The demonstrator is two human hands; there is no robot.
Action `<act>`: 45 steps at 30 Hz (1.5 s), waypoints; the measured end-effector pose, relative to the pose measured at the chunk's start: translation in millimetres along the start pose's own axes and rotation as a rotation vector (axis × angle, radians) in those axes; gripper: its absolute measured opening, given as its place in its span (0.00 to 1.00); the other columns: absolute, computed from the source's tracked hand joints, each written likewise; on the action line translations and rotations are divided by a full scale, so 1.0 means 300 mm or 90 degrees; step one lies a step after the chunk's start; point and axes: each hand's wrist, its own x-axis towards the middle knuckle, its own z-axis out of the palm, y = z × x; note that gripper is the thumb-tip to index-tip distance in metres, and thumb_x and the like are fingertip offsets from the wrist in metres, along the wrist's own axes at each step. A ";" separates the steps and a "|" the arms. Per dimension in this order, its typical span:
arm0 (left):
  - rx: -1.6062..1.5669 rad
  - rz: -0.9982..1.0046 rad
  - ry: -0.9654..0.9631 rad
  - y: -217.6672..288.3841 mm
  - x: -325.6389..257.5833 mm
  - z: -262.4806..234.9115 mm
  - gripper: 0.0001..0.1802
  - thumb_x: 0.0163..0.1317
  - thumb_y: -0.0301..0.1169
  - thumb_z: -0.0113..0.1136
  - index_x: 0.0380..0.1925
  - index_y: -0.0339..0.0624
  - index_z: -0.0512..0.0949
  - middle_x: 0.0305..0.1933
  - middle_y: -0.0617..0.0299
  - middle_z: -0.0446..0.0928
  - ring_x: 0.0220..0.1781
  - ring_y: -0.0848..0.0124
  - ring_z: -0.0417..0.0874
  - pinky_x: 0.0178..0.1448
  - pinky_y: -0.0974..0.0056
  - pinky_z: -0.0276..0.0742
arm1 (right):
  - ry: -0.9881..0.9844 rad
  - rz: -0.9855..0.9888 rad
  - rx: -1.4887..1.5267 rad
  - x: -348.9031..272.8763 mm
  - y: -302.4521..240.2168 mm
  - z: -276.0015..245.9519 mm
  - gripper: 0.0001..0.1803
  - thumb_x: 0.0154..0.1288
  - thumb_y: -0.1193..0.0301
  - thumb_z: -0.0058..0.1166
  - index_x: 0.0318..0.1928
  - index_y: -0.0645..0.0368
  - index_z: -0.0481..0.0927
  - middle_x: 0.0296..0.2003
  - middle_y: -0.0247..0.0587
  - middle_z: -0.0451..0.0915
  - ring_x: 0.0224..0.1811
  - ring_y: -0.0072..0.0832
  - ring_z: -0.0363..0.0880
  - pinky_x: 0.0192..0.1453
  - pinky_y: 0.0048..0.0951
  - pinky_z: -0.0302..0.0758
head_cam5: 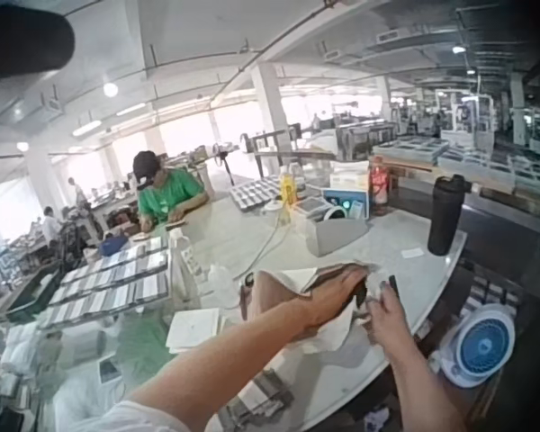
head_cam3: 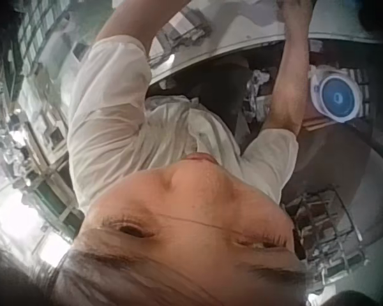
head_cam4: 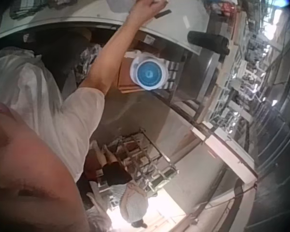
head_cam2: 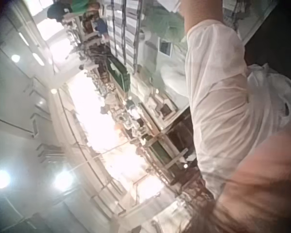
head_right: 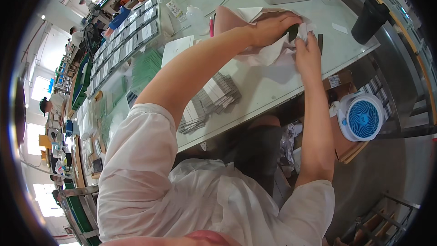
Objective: The person unwraps a bundle of glass panels by cutting the paper wrapping with a blade, places the panels on the workbench, and sets down a wooden board. The person then separates a stack of foam sheets by hand and places a sheet onto a metal block.
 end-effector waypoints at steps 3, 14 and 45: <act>0.011 0.016 0.046 -0.001 0.006 0.021 0.22 0.58 0.22 0.51 0.54 0.45 0.65 0.59 0.53 0.65 0.64 0.54 0.65 0.67 0.61 0.63 | 0.219 -0.272 -0.241 0.020 0.112 0.018 0.27 0.65 0.68 0.39 0.60 0.72 0.64 0.61 0.58 0.64 0.62 0.46 0.66 0.65 0.34 0.61; 0.084 0.020 -0.122 -0.014 0.042 -0.014 0.19 0.60 0.26 0.49 0.52 0.47 0.68 0.57 0.56 0.68 0.65 0.56 0.64 0.67 0.60 0.63 | 0.161 -0.169 -0.190 0.019 0.107 -0.024 0.25 0.67 0.68 0.40 0.60 0.71 0.65 0.63 0.55 0.62 0.65 0.42 0.62 0.68 0.31 0.57; 0.240 0.086 -0.116 0.135 0.293 -0.148 0.24 0.52 0.40 0.58 0.47 0.38 0.73 0.43 0.54 0.77 0.51 0.53 0.76 0.52 0.54 0.75 | 0.328 -0.102 0.742 -0.098 -0.079 0.079 0.31 0.72 0.53 0.41 0.67 0.56 0.56 0.63 0.44 0.62 0.65 0.34 0.62 0.67 0.35 0.62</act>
